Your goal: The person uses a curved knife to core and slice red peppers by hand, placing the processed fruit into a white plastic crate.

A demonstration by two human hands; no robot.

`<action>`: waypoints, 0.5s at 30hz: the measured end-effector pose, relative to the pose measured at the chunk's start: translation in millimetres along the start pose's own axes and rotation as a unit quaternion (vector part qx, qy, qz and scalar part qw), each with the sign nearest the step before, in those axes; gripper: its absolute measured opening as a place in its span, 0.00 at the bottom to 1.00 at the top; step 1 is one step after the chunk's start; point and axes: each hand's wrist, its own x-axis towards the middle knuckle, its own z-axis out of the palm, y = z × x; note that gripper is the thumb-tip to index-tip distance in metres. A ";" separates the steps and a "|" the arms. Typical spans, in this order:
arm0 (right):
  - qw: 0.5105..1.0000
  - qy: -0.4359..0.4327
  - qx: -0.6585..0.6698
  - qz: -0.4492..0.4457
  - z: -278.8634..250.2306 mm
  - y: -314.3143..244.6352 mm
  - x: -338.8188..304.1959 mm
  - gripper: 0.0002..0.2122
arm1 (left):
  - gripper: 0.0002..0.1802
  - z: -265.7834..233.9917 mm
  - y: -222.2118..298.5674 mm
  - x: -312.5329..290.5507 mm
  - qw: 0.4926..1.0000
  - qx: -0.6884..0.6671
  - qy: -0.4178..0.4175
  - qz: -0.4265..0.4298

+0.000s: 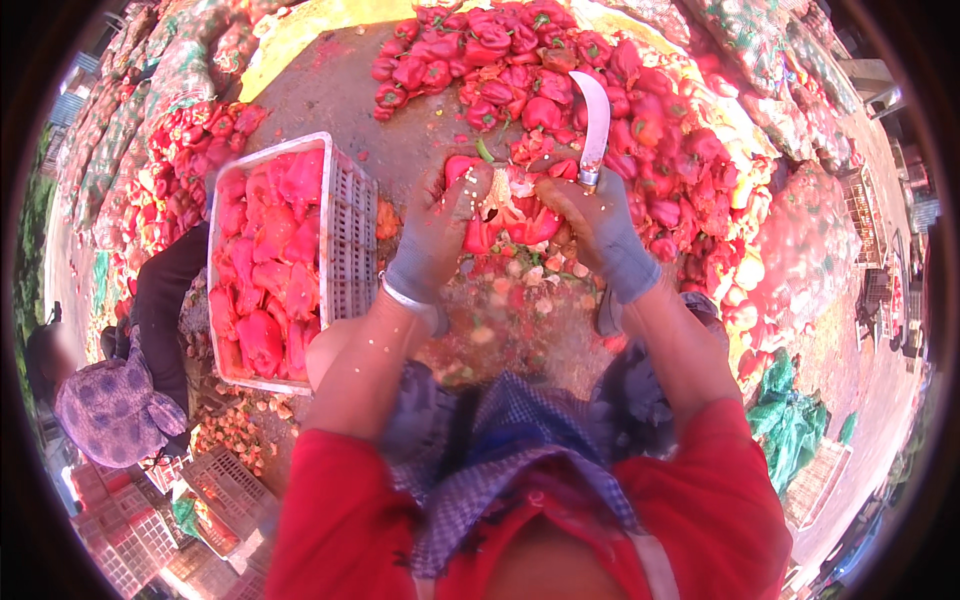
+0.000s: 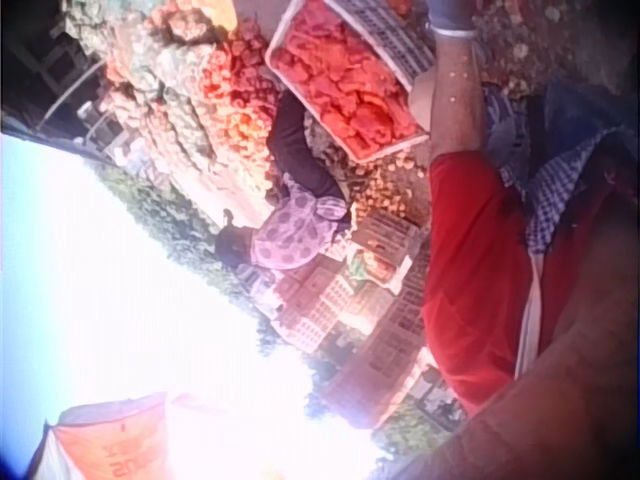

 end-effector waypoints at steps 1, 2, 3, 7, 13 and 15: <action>1.000 -0.010 0.000 -0.024 0.4 4.3 1.4 0.11 | 0.14 -0.8 3.0 0.1 0.998 -0.053 0.014 -0.016; 0.999 -0.021 0.000 -0.048 0.6 7.2 2.9 0.11 | 0.14 -3.2 1.5 1.0 0.997 -0.070 0.016 -0.012; 0.998 -0.033 -0.008 -0.057 1.4 7.0 3.6 0.12 | 0.14 -6.6 -2.3 2.3 0.996 -0.087 0.017 -0.008; 0.992 -0.101 -0.071 -0.022 5.9 -11.0 2.1 0.16 | 0.17 -4.5 0.3 6.3 0.976 -0.194 0.091 -0.037; 0.886 -0.036 -0.359 -0.290 4.7 9.5 9.9 0.20 | 0.18 -6.9 -4.9 6.4 0.976 -0.162 0.131 -0.067; 0.814 -0.026 -0.512 -0.273 3.6 10.0 8.4 0.21 | 0.20 -9.8 -7.9 6.2 0.984 -0.098 0.138 -0.061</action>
